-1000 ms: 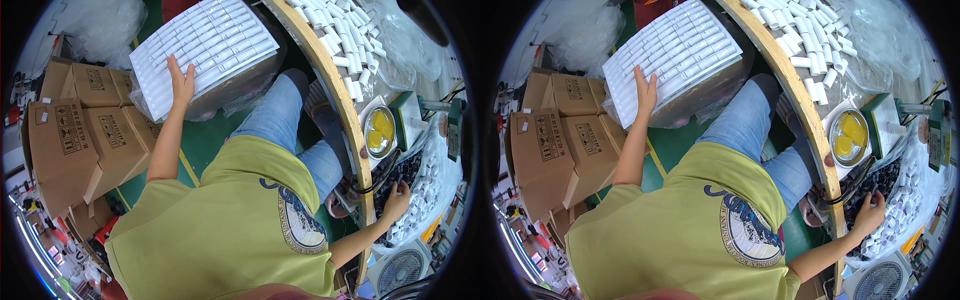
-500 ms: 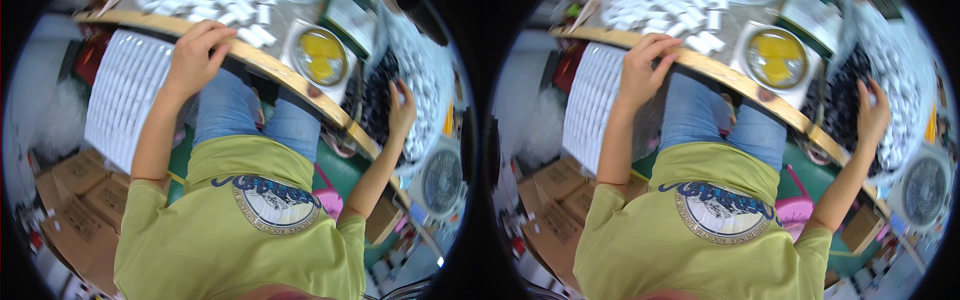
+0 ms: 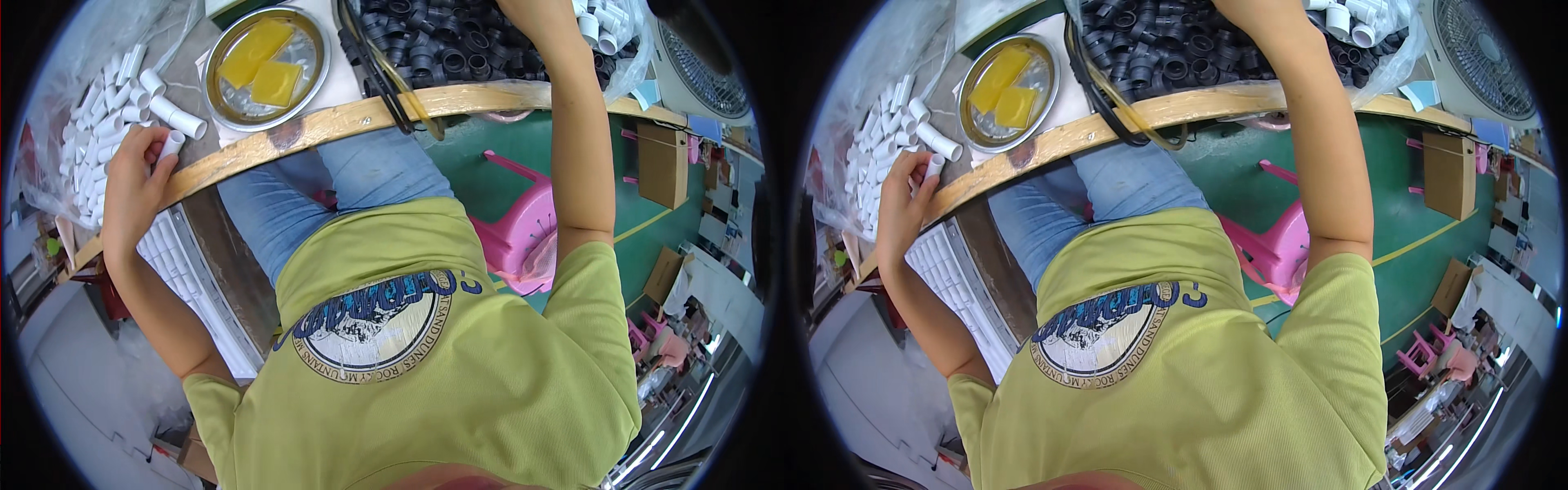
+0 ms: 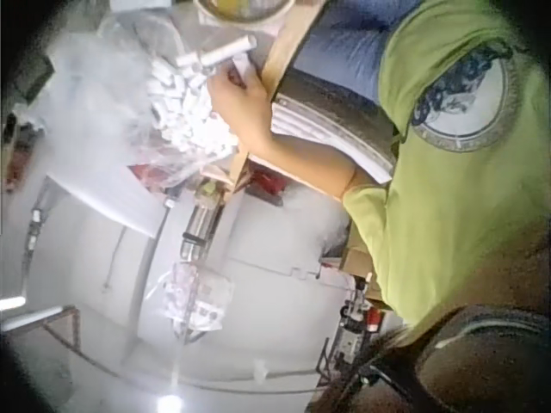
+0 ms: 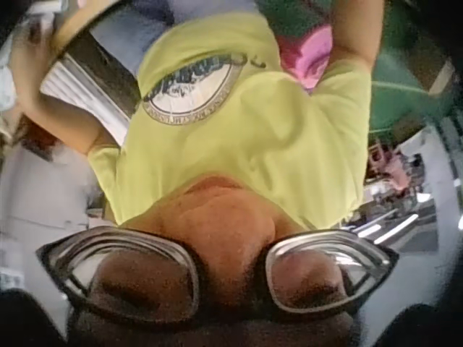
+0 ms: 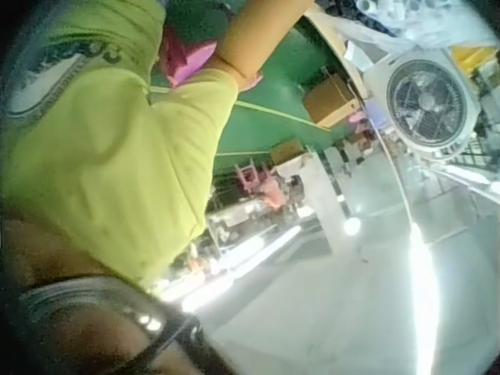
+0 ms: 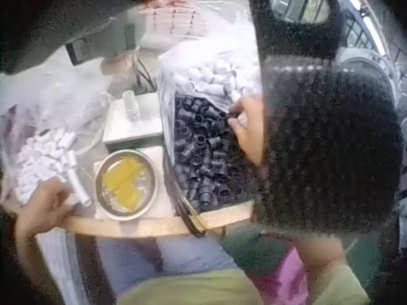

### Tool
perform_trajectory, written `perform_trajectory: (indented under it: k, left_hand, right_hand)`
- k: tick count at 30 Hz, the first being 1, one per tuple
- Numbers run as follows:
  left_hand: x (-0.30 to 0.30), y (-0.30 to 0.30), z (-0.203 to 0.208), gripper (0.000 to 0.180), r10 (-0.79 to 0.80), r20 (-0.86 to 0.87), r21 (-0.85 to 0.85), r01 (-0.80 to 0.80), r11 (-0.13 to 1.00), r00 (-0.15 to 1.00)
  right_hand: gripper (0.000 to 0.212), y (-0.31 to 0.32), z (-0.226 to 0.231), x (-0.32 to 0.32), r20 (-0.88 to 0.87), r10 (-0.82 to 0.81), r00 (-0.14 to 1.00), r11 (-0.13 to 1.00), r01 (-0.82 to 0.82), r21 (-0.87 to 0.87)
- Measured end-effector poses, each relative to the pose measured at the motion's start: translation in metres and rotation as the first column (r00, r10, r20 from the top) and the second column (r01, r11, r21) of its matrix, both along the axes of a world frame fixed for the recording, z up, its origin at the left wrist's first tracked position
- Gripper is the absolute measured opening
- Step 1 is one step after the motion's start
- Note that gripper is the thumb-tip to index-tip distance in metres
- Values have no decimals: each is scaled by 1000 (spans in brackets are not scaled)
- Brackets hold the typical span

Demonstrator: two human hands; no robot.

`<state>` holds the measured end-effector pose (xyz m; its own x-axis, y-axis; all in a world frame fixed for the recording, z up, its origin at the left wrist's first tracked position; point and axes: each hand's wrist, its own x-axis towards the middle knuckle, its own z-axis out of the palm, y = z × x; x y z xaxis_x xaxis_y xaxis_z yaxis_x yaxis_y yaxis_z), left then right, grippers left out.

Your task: The recorder is assembling small valve components by dipping parts in a lubricant or sealant and fitting white plastic sleeves over black components.

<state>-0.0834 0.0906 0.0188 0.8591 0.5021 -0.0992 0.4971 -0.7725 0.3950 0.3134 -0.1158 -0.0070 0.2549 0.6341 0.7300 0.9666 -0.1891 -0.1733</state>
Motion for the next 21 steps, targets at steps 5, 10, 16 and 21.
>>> perform_trajectory:
  k: [5, 10, 16, 21]
  left_hand:
    - [20, -26, 12, 28, 225, 292, -43, -223, 974, 930]
    - [60, -67, 12, 34, 356, 511, -697, 135, 705, 782]
    - [94, -77, 13, 35, 438, 601, -742, 264, 616, 668]
    - [68, -56, 1, 32, 613, 621, -774, 261, 577, 488]
  right_hand:
    - [16, -21, 40, -33, -205, -3, 979, 1000, 0, -17]
    - [23, -8, 44, -78, -768, 331, 548, 905, -414, 94]
    - [14, 20, 28, -126, -594, 379, 710, 890, -455, 25]
    - [11, 33, 25, -143, -347, 459, 818, 803, -549, -232]
